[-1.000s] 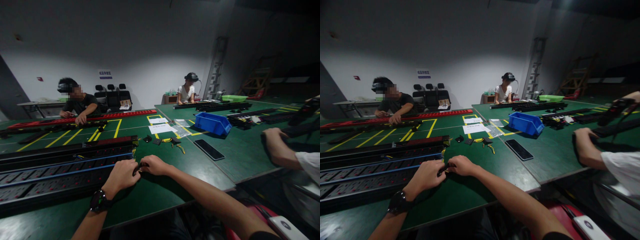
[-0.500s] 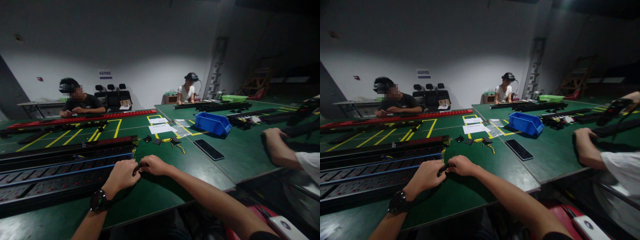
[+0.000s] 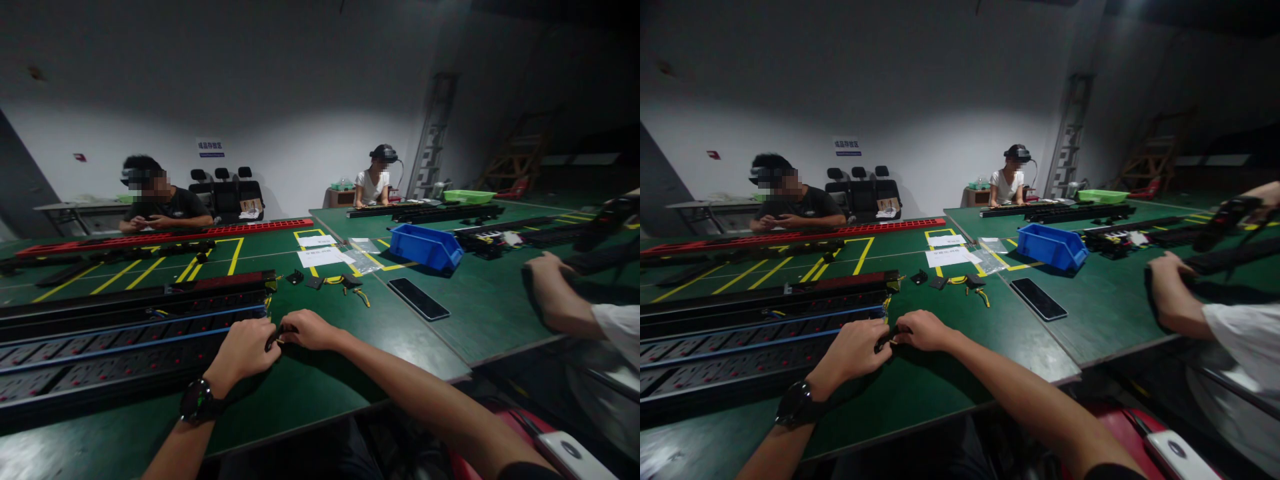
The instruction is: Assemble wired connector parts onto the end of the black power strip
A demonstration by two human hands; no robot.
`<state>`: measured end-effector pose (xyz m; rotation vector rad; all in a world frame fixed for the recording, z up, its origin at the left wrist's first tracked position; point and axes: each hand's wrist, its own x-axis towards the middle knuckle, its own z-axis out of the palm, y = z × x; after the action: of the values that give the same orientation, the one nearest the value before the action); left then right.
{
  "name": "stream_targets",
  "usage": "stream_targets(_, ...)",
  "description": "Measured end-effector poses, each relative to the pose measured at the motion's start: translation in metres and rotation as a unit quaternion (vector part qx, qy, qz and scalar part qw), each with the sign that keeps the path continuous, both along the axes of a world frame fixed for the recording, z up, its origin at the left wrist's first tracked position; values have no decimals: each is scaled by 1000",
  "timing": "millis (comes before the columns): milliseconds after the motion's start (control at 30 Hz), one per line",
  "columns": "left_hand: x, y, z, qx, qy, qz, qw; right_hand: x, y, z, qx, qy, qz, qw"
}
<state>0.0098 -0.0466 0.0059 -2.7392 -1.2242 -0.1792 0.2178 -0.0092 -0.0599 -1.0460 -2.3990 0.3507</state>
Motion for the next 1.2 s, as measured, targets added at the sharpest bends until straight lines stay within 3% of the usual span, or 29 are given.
stream_targets(1200, -1, 1, -1, 4, 4, -5, 1000, 0, 2, -3, 13, 7, 9, 1000)
